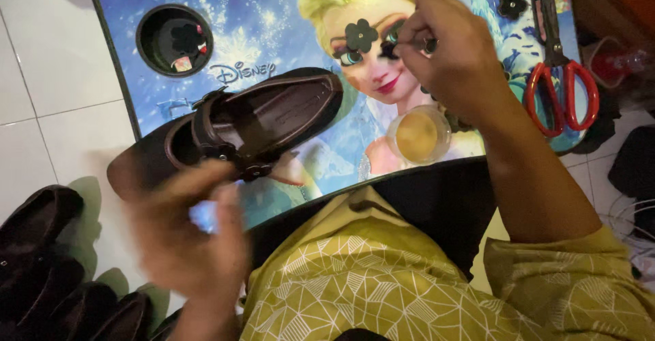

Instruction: The person sits on the floor with a lap desk, picks up black flower-shaped fabric pieces, presses them onto a yellow adhesive pad, and attaches the flowers to the straps of black Mary Jane shoes one at a time, setting finished shoes aside and picking up the next pair.

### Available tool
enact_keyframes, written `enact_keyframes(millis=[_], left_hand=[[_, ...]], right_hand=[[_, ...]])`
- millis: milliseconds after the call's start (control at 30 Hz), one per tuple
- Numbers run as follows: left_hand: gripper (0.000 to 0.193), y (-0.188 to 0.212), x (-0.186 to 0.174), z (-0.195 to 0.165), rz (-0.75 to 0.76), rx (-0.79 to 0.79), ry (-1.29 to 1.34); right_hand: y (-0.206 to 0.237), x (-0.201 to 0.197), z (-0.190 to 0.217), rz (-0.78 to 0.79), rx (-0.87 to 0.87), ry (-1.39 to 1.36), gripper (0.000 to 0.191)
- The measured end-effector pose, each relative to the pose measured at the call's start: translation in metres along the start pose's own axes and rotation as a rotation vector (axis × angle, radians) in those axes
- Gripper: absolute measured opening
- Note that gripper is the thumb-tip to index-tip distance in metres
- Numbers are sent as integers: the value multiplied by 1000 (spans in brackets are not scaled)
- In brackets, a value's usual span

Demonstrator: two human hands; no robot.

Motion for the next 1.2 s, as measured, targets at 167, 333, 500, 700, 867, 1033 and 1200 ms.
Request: enact_keyframes(millis=[167, 333, 500, 700, 867, 1033, 1200], left_hand=[[42, 9, 75, 11, 533, -461, 723], [39, 11, 110, 22, 610, -605, 896], [42, 4, 106, 36, 489, -538, 760], [37, 9, 105, 41, 459, -549, 707], [35, 11, 107, 41, 455, -547, 695], [34, 11, 106, 42, 467, -548, 641], [35, 11, 108, 40, 465, -558, 716]], right_hand=[[66, -10, 54, -213, -96, 100, 56], [104, 11, 97, -41, -224, 28, 34], [112, 2, 75, -111, -20, 109, 54], [119, 22, 61, -17, 42, 191, 51], [120, 26, 59, -50, 34, 253, 52], [119, 23, 56, -44, 55, 205, 52], [129, 17, 61, -113, 78, 143, 48]])
Point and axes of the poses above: each hand's wrist, its own y-axis away from the middle knuckle, its own x-axis out of the palm, z = x × y, the point moved 4 cm from there along -y, towards the middle knuckle, and after that the axes turned 10 degrees about z, right-handed, at the moved point
